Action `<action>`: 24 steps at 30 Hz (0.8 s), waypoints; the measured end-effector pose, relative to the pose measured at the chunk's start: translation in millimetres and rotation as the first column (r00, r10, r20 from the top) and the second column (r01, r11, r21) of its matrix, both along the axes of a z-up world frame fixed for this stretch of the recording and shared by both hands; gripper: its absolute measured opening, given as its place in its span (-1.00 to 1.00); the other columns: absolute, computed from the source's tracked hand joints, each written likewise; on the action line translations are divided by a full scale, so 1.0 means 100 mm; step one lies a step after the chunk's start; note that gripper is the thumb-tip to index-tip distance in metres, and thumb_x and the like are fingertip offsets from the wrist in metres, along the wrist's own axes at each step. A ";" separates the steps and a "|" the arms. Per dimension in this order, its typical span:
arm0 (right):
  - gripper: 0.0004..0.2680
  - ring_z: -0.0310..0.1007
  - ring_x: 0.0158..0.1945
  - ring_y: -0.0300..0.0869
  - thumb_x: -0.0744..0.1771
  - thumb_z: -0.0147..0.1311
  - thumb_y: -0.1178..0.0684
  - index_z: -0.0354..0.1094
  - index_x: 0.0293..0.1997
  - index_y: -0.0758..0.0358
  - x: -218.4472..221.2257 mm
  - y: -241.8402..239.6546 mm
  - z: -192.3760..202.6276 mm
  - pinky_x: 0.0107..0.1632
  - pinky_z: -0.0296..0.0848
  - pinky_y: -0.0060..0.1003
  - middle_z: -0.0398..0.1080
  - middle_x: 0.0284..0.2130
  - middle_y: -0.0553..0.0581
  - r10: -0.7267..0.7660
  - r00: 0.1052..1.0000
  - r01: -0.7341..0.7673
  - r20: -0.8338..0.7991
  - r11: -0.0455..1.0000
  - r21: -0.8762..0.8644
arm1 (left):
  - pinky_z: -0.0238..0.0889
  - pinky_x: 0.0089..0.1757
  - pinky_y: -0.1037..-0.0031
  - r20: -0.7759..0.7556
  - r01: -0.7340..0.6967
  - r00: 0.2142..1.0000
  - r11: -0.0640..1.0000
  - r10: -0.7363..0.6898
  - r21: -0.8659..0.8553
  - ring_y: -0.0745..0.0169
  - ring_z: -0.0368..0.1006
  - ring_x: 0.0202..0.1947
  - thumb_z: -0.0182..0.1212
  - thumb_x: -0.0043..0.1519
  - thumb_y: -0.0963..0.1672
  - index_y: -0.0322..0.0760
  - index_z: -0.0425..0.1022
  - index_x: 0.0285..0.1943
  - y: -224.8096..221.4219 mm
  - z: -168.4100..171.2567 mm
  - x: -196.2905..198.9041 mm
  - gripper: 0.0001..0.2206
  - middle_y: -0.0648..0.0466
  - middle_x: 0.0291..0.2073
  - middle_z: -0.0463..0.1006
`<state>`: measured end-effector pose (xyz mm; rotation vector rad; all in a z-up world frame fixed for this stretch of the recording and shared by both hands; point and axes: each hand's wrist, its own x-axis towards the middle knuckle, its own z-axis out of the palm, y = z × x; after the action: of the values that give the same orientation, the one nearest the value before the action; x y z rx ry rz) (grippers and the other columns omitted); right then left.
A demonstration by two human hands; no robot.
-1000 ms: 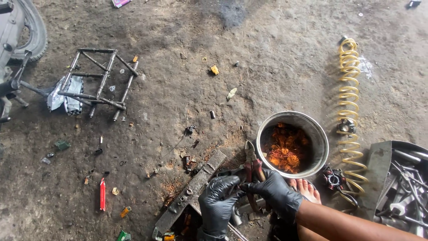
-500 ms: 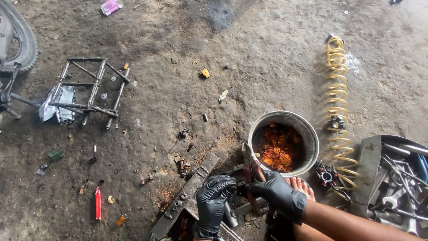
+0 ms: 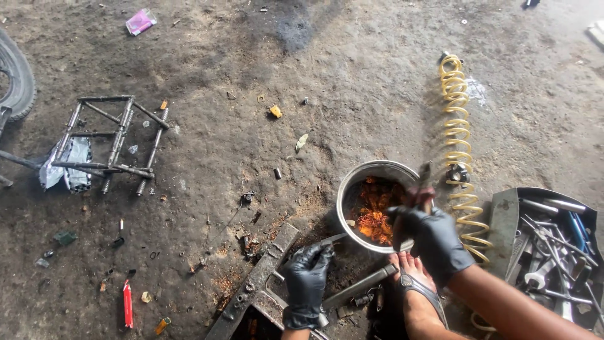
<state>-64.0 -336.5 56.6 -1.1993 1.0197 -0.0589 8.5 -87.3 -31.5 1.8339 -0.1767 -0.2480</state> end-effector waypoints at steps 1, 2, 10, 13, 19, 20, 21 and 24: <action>-0.83 0.35 -0.51 -0.23 0.31 0.16 0.08 0.59 -0.17 0.36 -0.02 -0.09 0.00 -0.46 0.26 -0.34 0.53 -0.47 0.12 -0.041 0.997 0.043 0.060 0.998 -0.040 | 0.59 -0.29 0.46 0.024 0.045 0.999 0.995 -0.047 0.088 0.36 0.69 -0.34 0.34 0.19 -0.17 -0.24 0.70 -0.12 -0.09 -0.05 0.02 -0.87 0.10 -0.32 0.75; -0.82 0.35 -0.50 -0.25 0.32 0.11 0.07 0.60 -0.15 0.35 -0.03 -0.17 0.00 -0.44 0.25 -0.38 0.54 -0.47 0.11 -0.072 0.990 0.082 0.121 0.994 -0.076 | 0.61 -0.30 0.47 0.042 0.080 0.995 0.981 -0.089 0.177 0.38 0.70 -0.33 0.30 0.23 -0.16 -0.23 0.68 -0.08 -0.17 -0.10 0.02 -0.86 0.10 -0.30 0.74; -0.83 0.34 -0.49 -0.29 0.36 0.11 0.07 0.56 -0.13 0.36 -0.01 -0.23 0.01 -0.44 0.21 -0.40 0.49 -0.46 0.05 -0.180 0.969 0.192 0.170 0.980 -0.056 | 0.53 -0.18 0.46 -0.011 0.079 0.997 0.997 -0.078 0.004 0.31 0.66 -0.24 0.36 0.17 -0.18 -0.25 0.57 0.17 -0.20 0.49 0.27 -0.65 0.05 -0.22 0.73; -0.83 0.27 -0.54 -0.25 0.36 0.09 0.06 0.58 -0.13 0.32 0.01 -0.05 0.07 -0.50 0.14 -0.35 0.50 -0.49 0.10 -0.068 0.993 0.079 0.100 0.991 -0.106 | 0.53 -0.15 0.46 -0.113 -0.018 0.994 0.994 0.005 -0.111 0.32 0.66 -0.23 0.35 0.18 -0.20 -0.28 0.63 0.10 0.12 0.24 0.35 -0.71 0.03 -0.20 0.75; -0.83 0.45 -0.50 -0.27 0.32 0.13 0.00 0.55 -0.18 0.27 -0.17 0.34 -0.89 -0.43 0.39 -0.34 0.57 -0.48 0.07 0.206 0.978 -0.206 0.022 0.978 -0.040 | 0.53 -0.11 0.46 -0.158 -0.110 0.984 0.982 0.085 -0.153 0.35 0.65 -0.22 0.28 0.24 -0.19 -0.30 0.66 0.05 0.84 0.14 0.55 -0.78 0.03 -0.21 0.75; -0.81 0.53 -0.47 -0.26 0.30 0.15 -0.05 0.54 -0.18 0.26 -0.23 0.41 -1.15 -0.38 0.49 -0.32 0.59 -0.48 0.07 0.324 0.946 -0.324 -0.025 0.946 -0.020 | 0.53 -0.11 0.47 -0.126 -0.129 0.985 0.987 0.117 -0.093 0.36 0.66 -0.21 0.25 0.26 -0.18 -0.28 0.66 0.05 0.94 0.21 0.58 -0.79 0.04 -0.23 0.75; -0.81 0.53 -0.47 -0.26 0.30 0.15 -0.05 0.54 -0.18 0.26 -0.22 0.53 -1.05 -0.38 0.49 -0.32 0.59 -0.48 0.07 0.329 0.944 -0.330 -0.029 0.944 -0.014 | 0.53 -0.11 0.47 -0.131 -0.135 0.984 0.987 0.123 -0.088 0.36 0.66 -0.21 0.25 0.26 -0.18 -0.28 0.66 0.05 1.03 0.23 0.60 -0.79 0.04 -0.23 0.75; -0.61 0.55 -0.46 -0.24 0.34 -0.04 -0.30 0.58 -0.18 0.25 -0.30 0.83 -1.12 -0.32 0.49 -0.34 0.56 -0.50 0.08 0.712 0.564 -0.771 -0.418 0.636 0.044 | 0.50 -0.11 0.48 -0.082 -0.200 0.976 0.979 0.202 0.033 0.37 0.67 -0.21 0.24 0.28 -0.15 -0.23 0.65 0.06 1.26 0.28 0.68 -0.79 0.06 -0.24 0.76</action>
<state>-93.5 -253.5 -55.7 -1.7514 0.7700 0.8454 76.3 38.6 -3.9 1.8467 0.0717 -0.1859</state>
